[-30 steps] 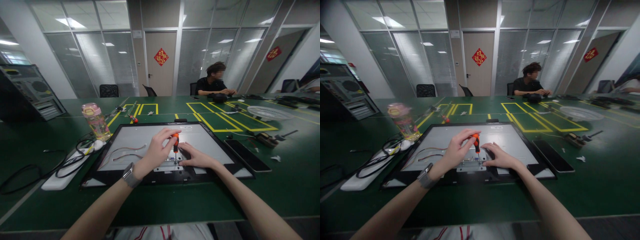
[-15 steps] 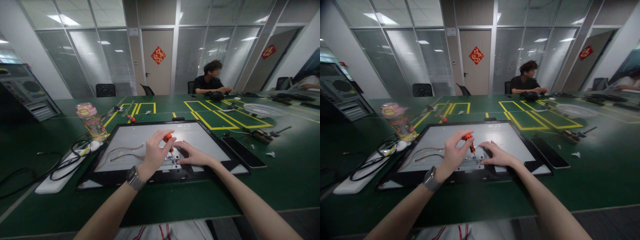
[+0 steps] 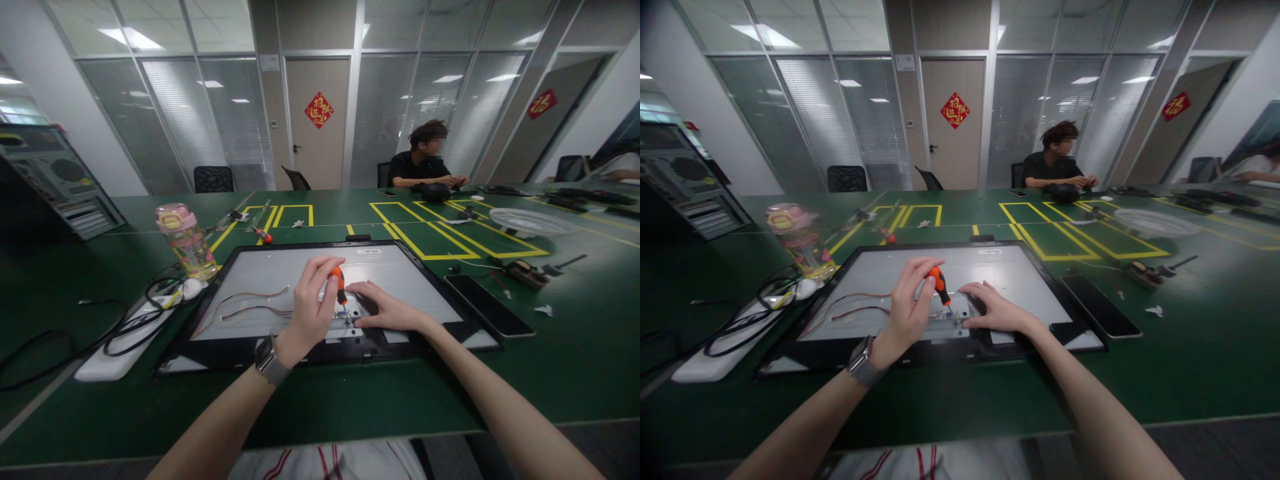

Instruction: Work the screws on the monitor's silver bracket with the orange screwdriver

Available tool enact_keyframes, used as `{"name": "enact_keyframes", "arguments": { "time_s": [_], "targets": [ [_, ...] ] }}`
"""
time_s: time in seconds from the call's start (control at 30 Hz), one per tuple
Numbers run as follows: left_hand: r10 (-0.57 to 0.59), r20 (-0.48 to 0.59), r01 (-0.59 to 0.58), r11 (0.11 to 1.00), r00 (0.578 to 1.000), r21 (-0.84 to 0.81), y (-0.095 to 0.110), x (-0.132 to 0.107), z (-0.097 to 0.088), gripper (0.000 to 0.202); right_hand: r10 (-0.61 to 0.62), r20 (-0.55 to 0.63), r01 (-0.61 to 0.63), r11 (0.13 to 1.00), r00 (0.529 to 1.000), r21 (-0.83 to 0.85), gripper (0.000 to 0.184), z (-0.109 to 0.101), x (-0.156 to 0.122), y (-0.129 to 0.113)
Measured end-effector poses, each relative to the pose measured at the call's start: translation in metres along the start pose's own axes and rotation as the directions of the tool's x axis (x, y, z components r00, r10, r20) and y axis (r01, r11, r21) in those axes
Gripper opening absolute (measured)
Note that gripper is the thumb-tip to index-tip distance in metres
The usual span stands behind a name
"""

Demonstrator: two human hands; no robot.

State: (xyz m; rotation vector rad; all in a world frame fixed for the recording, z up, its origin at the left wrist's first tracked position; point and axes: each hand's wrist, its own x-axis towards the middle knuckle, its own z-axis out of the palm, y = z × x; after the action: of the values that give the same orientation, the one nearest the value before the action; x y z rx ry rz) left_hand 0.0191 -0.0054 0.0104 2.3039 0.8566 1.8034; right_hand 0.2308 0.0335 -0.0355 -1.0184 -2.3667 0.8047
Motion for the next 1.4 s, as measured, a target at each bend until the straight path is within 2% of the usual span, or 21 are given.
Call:
{"name": "enact_keyframes", "arguments": {
  "time_s": [0.13,0.23,0.37,0.5,0.7,0.87,0.97,1.13,1.3,1.4],
  "targets": [
    [-0.023,-0.025,0.023,1.0,0.999,-0.005,-0.0001,0.0005,0.0025,0.023,-0.002,0.004,0.002,1.0,1.0,0.001,0.068,-0.0004,-0.0001,-0.0003],
    [-0.108,-0.055,0.106,0.994,0.993,-0.033,-0.0013,-0.001,0.005,0.018,-0.006,0.005,0.006,1.0,1.0,-0.006,0.068,-0.0005,-0.0003,-0.0003],
    [-0.192,-0.035,0.188,0.978,0.981,-0.095,-0.0021,-0.0034,0.0059,0.027,0.008,0.01,-0.008,1.0,1.0,-0.005,0.066,-0.0007,-0.0007,-0.0005],
    [-0.166,-0.034,0.161,0.979,0.986,-0.123,-0.0006,-0.0018,0.0061,0.028,0.011,0.011,-0.011,1.0,1.0,0.003,0.066,-0.0012,-0.0008,-0.002],
    [-0.144,-0.057,0.139,0.987,0.988,-0.081,0.0006,-0.0024,0.007,0.016,0.001,0.006,-0.001,1.0,1.0,0.006,0.07,-0.0021,-0.001,-0.0041],
    [-0.187,-0.021,0.184,0.977,0.982,-0.11,0.0002,-0.006,0.0058,0.031,0.01,0.015,-0.01,1.0,1.0,0.002,0.067,-0.002,-0.0008,-0.0031],
    [-0.188,-0.029,0.184,0.977,0.982,-0.109,0.0004,-0.0052,0.0049,0.032,0.018,0.016,-0.018,1.0,1.0,0.006,0.067,-0.0019,-0.001,-0.0036],
    [-0.165,-0.044,0.162,0.984,0.985,-0.069,0.0,-0.0012,0.0057,0.024,0.007,0.016,-0.007,1.0,1.0,0.004,0.066,-0.0025,-0.001,-0.0055],
    [-0.2,-0.105,0.193,0.979,0.974,-0.07,-0.0016,0.0002,0.0066,0.015,0.002,0.02,-0.002,1.0,1.0,-0.001,0.068,-0.0023,-0.0007,-0.0037],
    [-0.195,-0.097,0.189,0.98,0.976,-0.069,-0.0006,-0.0003,0.0045,0.013,0.008,0.017,-0.008,1.0,1.0,-0.001,0.067,-0.0015,-0.0008,-0.0018]
  ]
}}
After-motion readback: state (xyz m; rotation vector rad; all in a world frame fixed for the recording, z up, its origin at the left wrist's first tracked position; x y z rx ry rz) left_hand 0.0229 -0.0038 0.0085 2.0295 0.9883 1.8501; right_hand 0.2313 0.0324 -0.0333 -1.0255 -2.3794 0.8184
